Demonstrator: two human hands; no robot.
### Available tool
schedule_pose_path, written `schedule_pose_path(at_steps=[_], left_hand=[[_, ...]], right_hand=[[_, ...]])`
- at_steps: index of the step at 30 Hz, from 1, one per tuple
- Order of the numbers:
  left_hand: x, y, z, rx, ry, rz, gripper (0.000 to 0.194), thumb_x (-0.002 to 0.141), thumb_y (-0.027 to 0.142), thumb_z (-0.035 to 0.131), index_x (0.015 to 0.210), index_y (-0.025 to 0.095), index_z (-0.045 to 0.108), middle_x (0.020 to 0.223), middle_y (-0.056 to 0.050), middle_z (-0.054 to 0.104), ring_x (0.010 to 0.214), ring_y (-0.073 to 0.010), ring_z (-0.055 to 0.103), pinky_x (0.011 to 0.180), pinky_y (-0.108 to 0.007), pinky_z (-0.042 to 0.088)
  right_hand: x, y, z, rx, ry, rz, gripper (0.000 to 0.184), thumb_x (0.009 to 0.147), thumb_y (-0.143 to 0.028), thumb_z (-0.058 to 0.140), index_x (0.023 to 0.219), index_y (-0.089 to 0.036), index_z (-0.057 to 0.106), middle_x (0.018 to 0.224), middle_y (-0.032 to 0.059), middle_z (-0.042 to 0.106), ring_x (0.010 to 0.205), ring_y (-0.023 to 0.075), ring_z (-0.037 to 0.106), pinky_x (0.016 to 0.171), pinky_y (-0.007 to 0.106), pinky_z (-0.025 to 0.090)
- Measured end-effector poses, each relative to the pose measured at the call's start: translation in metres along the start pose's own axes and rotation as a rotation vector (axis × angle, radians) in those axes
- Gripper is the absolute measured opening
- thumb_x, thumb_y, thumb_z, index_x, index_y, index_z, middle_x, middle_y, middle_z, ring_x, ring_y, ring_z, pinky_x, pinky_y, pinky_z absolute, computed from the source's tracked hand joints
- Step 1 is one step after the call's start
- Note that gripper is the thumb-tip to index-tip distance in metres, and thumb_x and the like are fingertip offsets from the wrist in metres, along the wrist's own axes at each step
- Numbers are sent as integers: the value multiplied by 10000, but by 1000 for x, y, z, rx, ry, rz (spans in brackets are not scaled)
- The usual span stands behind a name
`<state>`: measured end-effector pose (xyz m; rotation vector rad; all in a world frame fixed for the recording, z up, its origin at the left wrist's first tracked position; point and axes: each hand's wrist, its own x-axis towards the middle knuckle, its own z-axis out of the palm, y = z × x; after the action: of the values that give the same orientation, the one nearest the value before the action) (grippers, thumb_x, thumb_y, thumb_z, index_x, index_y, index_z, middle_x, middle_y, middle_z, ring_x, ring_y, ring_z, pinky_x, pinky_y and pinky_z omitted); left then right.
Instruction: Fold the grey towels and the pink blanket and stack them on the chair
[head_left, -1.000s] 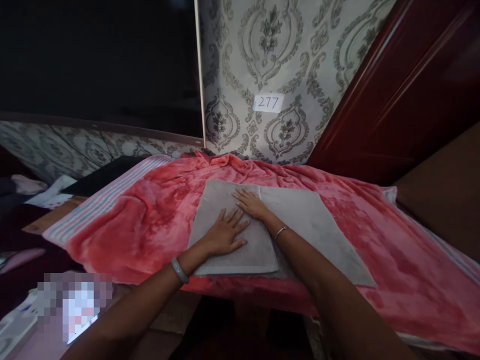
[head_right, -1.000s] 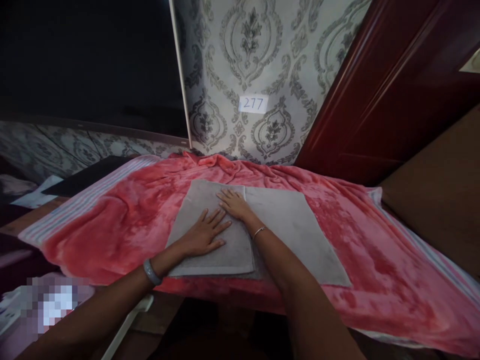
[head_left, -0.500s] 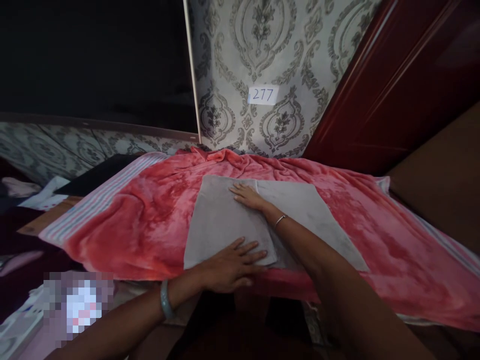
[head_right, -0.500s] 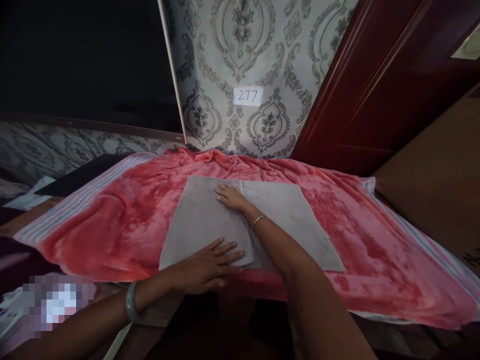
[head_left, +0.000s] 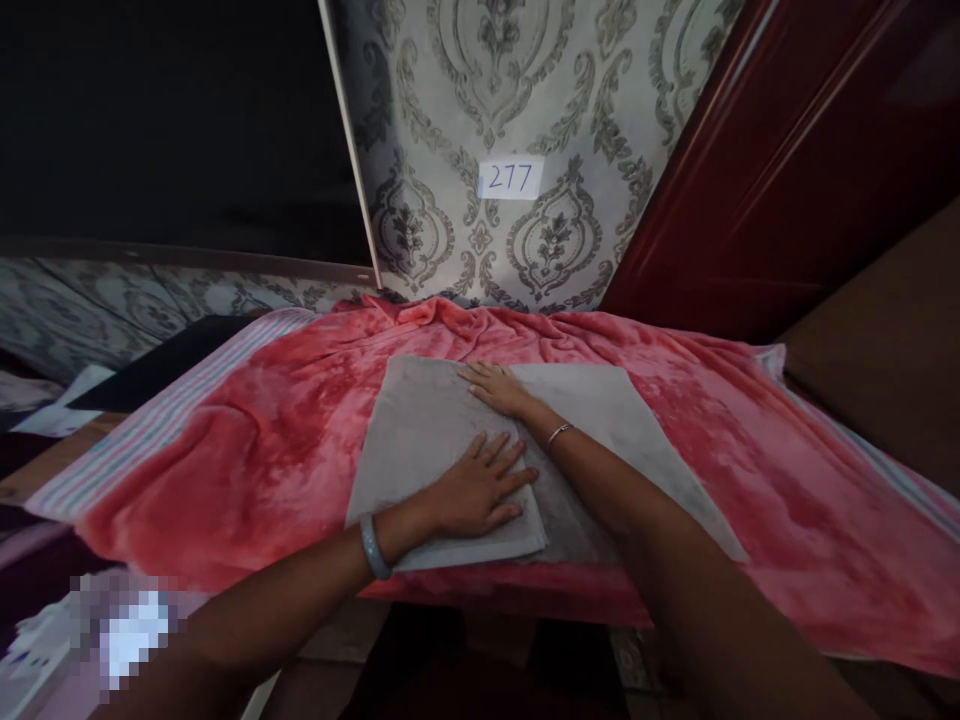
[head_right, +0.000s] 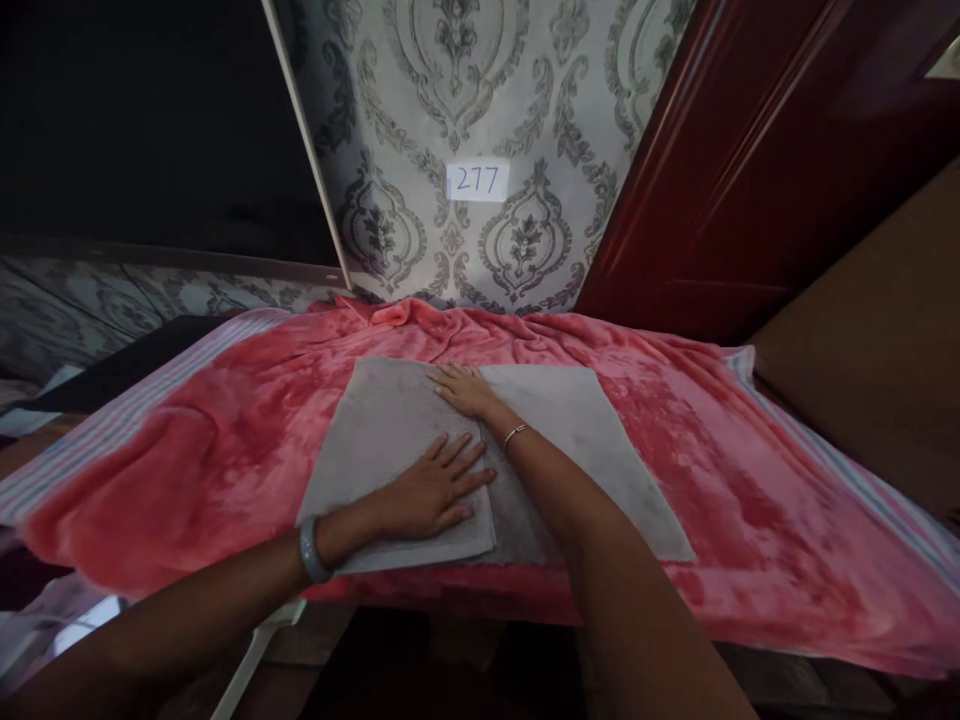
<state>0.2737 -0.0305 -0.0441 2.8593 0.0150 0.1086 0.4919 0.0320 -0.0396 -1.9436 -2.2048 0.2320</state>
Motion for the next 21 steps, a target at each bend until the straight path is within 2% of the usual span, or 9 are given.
schedule_pose_path(at_steps=[5, 10, 14, 16, 18, 20, 21], left_hand=[[-9, 9, 3, -28, -55, 92, 600, 1059, 528, 362, 1619, 313, 363, 1726, -82, 260, 1620, -297, 127, 1304, -582, 97], [-10, 17, -1, -76, -105, 114, 604, 1061, 503, 373, 1621, 277, 368, 1718, -90, 281, 1618, -293, 136, 1312, -571, 105], [-20, 38, -2, -200, -141, 183, 632, 1063, 490, 375, 1647, 258, 307, 1717, -84, 284, 1619, -255, 129, 1326, -540, 70], [-26, 52, -4, -303, -157, 183, 635, 1061, 501, 379, 1630, 221, 352, 1719, -107, 267, 1620, -254, 122, 1328, -533, 44], [-32, 62, -8, -470, -184, 204, 597, 1063, 513, 373, 1552, 194, 495, 1689, -118, 341, 1605, -255, 199, 1331, -508, 65], [-36, 62, -18, -679, -153, 202, 573, 1068, 520, 354, 1445, 183, 623, 1588, -116, 511, 1526, -242, 401, 1311, -449, 226], [-36, 57, -24, -760, -85, 166, 572, 1069, 525, 343, 1404, 187, 660, 1515, -111, 593, 1456, -233, 503, 1274, -421, 322]], right_hand=[[-3, 3, 8, 30, 11, -7, 549, 1104, -471, 296, 1626, -326, 381, 1707, 35, 263, 1583, 295, 191, 1271, 583, 171], [-1, 8, 14, 17, 29, 3, 546, 1100, -465, 300, 1621, -330, 391, 1706, 34, 267, 1582, 299, 198, 1268, 597, 168], [0, 8, 17, 14, 29, -2, 545, 1099, -450, 302, 1625, -329, 380, 1708, 43, 261, 1582, 300, 195, 1257, 608, 191], [1, 7, 15, 4, 28, -8, 541, 1102, -442, 297, 1622, -323, 388, 1706, 50, 269, 1580, 300, 203, 1255, 606, 199], [1, 4, 10, -11, 15, 5, 537, 1105, -437, 298, 1619, -316, 398, 1705, 57, 273, 1582, 307, 196, 1252, 611, 201], [-1, -2, 4, -35, 14, 31, 540, 1101, -439, 323, 1617, -301, 406, 1706, 69, 265, 1584, 326, 178, 1249, 624, 196], [-4, -5, 2, -49, 27, 34, 549, 1096, -441, 345, 1621, -290, 399, 1709, 79, 256, 1585, 336, 167, 1249, 631, 188]])
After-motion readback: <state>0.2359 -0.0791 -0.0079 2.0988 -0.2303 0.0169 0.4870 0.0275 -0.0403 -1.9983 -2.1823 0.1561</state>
